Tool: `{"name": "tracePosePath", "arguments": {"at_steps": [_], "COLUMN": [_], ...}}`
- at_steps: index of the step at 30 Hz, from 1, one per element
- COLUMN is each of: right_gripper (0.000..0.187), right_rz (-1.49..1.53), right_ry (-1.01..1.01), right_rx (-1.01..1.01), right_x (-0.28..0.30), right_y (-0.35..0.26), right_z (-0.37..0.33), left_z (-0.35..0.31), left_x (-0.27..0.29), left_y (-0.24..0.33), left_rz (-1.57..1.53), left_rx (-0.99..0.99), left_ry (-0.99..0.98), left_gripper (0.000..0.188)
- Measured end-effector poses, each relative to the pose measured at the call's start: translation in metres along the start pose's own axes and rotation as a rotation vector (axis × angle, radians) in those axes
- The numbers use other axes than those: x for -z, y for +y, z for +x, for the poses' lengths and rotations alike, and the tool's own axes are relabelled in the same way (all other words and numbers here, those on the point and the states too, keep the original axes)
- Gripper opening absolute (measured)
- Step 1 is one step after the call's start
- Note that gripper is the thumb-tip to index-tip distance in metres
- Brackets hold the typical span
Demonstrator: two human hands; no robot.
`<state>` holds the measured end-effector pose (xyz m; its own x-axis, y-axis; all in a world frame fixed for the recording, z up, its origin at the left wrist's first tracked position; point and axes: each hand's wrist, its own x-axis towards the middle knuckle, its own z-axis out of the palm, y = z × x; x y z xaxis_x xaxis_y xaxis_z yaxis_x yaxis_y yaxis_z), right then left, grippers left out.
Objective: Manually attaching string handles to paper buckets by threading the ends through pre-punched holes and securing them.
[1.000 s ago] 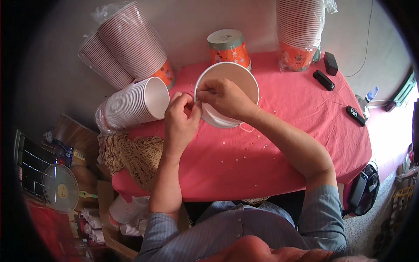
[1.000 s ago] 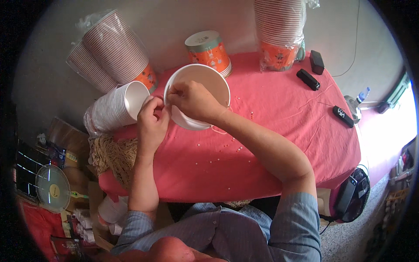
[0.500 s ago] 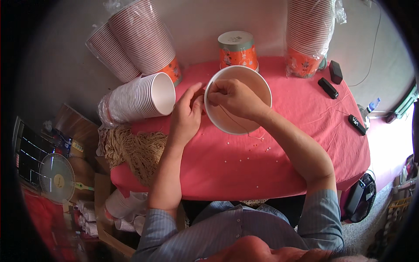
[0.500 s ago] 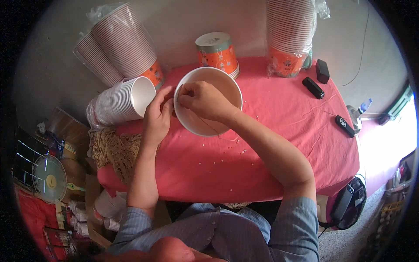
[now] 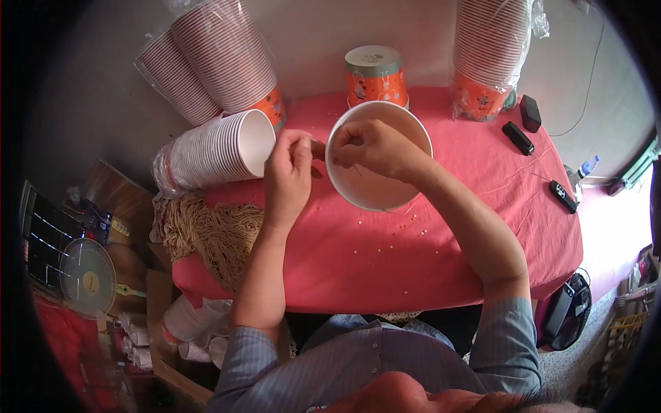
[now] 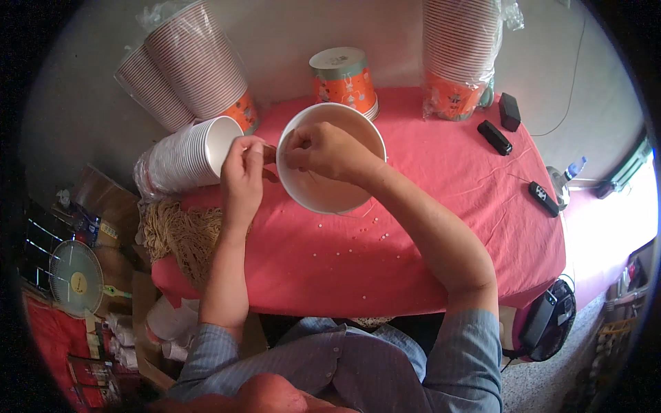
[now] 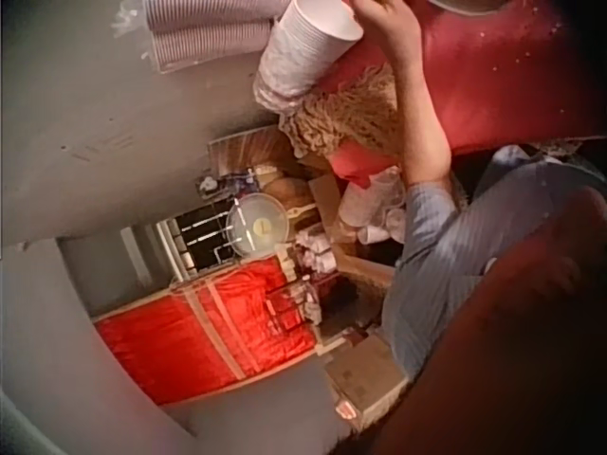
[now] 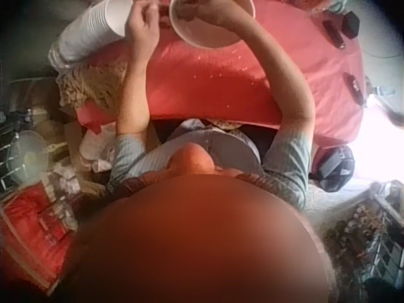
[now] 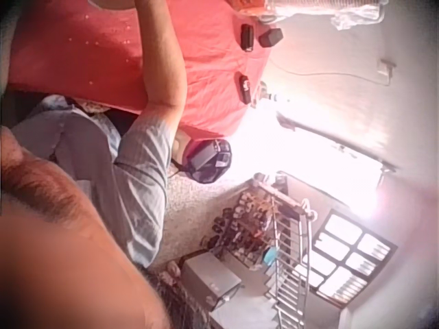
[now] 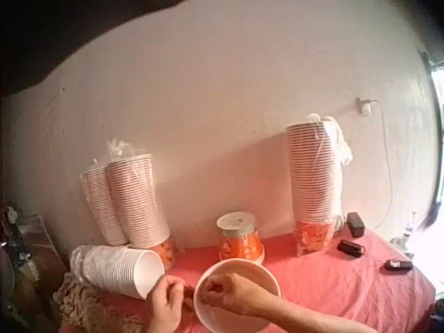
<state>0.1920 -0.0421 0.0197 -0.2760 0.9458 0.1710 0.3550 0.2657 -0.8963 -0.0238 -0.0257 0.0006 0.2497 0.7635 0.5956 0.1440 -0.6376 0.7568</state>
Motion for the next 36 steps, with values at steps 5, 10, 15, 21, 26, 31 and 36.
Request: {"name": "tracePosePath", "arguments": {"at_steps": [5,10,15,21,26,31,36], "right_gripper": [0.014,0.014,0.027,0.028,0.022,0.023,0.019], "right_rz": [0.223,0.308,0.144,0.065,0.188,0.207,0.281], "right_ry": [-0.022,0.071,0.170,0.020,-0.034,0.005,-0.059], "right_rx": [-0.034,0.022,0.111,0.224,0.165,0.094,0.125], "right_x": [0.015,0.022,0.015,0.014,0.018,0.021,0.018], "right_y": [-0.002,-0.011,-0.034,-0.050,-0.051,-0.052,-0.047], "right_z": [0.000,-0.005,-0.016,-0.032,-0.031,-0.030,-0.025], "left_z": [0.007,0.007,0.010,0.035,0.030,0.026,0.034], "left_x": [0.021,0.028,0.022,0.011,0.000,-0.007,-0.009], "left_y": [-0.009,0.001,0.024,0.080,0.074,0.055,0.046], "left_rz": [-0.271,-0.251,-0.005,0.305,0.185,0.057,0.062], "left_rx": [0.111,0.042,-0.101,-0.455,-0.296,-0.197,-0.228], "left_ry": [0.146,0.241,0.169,-0.043,-0.053,-0.034,-0.037], "left_gripper": [0.021,0.020,0.014,0.010,0.013,0.014,0.015]}}
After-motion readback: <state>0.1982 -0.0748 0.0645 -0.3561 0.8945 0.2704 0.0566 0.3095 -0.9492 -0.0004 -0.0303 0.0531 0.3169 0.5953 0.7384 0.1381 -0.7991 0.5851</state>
